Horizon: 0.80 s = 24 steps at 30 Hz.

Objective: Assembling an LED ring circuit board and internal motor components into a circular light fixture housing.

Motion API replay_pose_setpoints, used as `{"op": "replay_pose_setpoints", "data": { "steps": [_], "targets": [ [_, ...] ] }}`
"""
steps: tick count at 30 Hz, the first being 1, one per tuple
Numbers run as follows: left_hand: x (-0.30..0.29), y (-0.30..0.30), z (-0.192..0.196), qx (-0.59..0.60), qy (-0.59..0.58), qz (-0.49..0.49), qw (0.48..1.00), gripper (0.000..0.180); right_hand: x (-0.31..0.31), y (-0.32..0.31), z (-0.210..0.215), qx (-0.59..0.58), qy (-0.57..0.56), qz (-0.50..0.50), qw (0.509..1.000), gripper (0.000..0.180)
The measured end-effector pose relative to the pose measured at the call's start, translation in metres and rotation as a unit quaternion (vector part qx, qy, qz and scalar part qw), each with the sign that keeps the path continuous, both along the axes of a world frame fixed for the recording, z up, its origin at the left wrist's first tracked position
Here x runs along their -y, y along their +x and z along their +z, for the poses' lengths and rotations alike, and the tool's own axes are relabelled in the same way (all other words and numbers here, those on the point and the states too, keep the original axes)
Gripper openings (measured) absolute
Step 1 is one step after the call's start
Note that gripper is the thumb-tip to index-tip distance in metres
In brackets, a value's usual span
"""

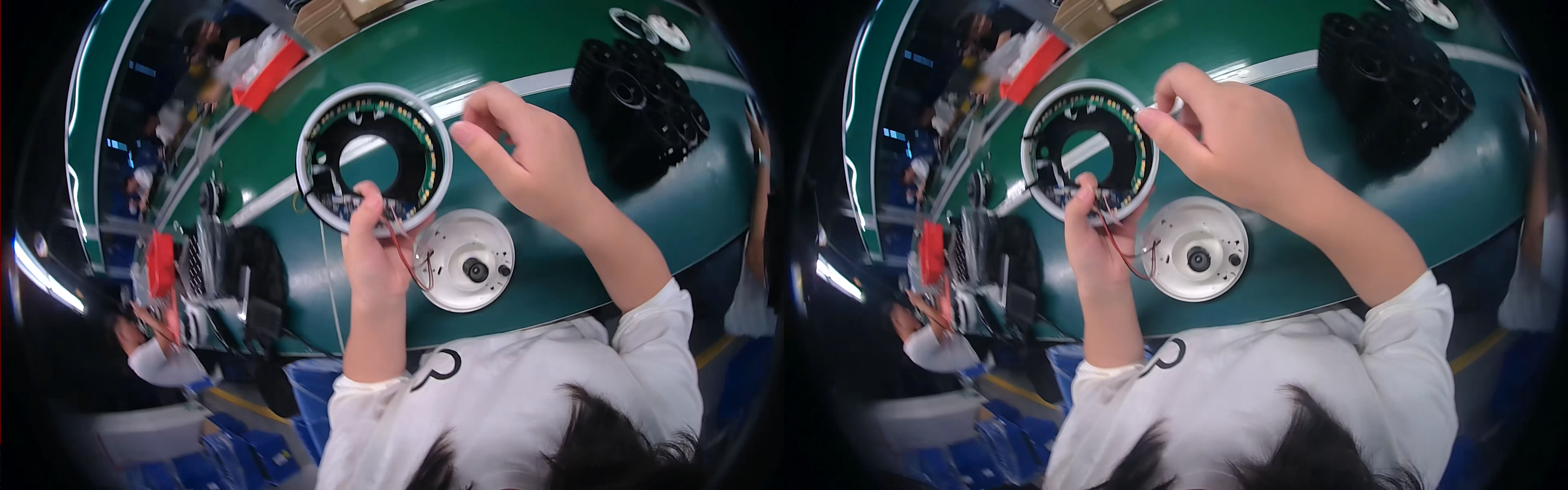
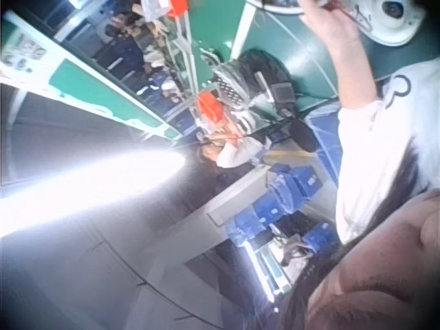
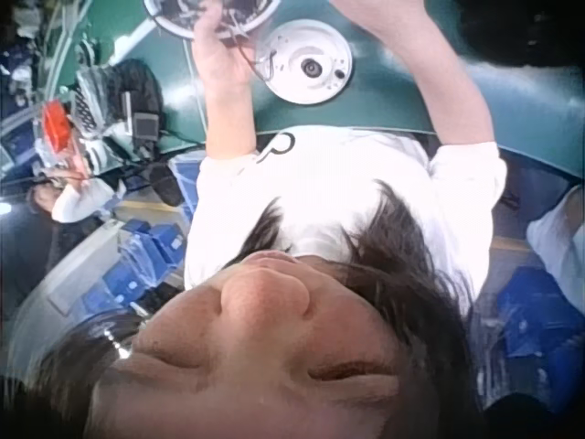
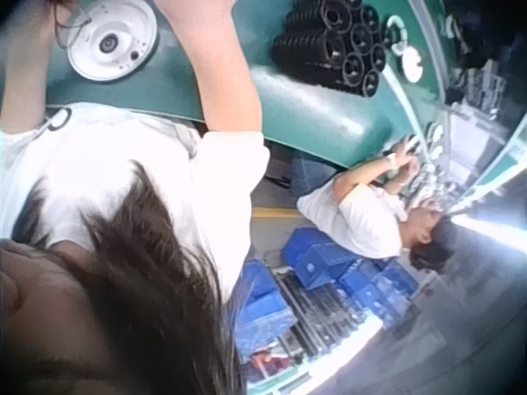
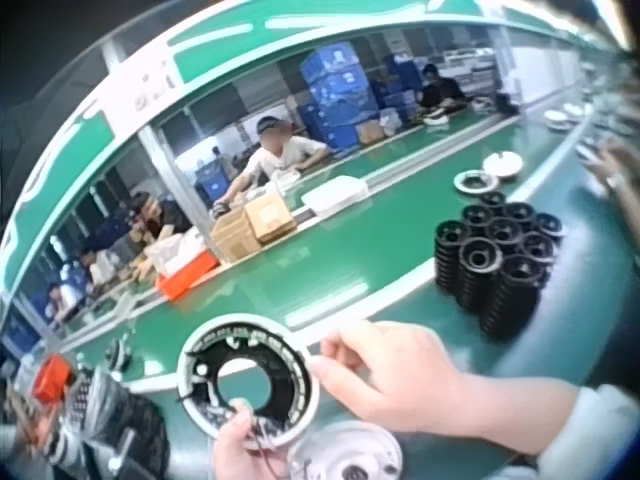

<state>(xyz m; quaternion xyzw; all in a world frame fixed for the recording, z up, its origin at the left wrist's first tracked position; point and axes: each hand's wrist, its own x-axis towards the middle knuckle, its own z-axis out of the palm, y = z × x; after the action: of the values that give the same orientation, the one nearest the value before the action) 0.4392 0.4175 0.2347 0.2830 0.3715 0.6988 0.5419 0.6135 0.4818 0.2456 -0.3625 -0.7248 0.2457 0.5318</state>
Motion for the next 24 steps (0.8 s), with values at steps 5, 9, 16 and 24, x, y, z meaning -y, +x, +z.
{"op": "replay_pose_setpoints", "data": {
  "steps": [5, 9, 16, 24],
  "targets": [
    [0.009, 0.002, -0.003, -0.014, 0.030, -0.102, 0.994, 0.024, -0.013, -0.015, -0.010, -0.083, -0.014, 0.136, 0.987, 0.034],
    [0.009, 0.009, -0.002, -0.038, 0.104, -0.102, 0.989, 0.050, -0.010, -0.018, -0.010, -0.183, -0.010, 0.188, 0.965, 0.034],
    [0.009, -0.007, -0.014, -0.020, 0.124, -0.064, 0.990, 0.068, -0.003, -0.021, -0.005, -0.188, -0.006, 0.206, 0.960, 0.033],
    [0.011, 0.011, 0.001, -0.022, 0.147, -0.037, 0.988, 0.066, -0.001, -0.015, 0.001, -0.190, -0.023, 0.248, 0.950, 0.035]
  ]
}}
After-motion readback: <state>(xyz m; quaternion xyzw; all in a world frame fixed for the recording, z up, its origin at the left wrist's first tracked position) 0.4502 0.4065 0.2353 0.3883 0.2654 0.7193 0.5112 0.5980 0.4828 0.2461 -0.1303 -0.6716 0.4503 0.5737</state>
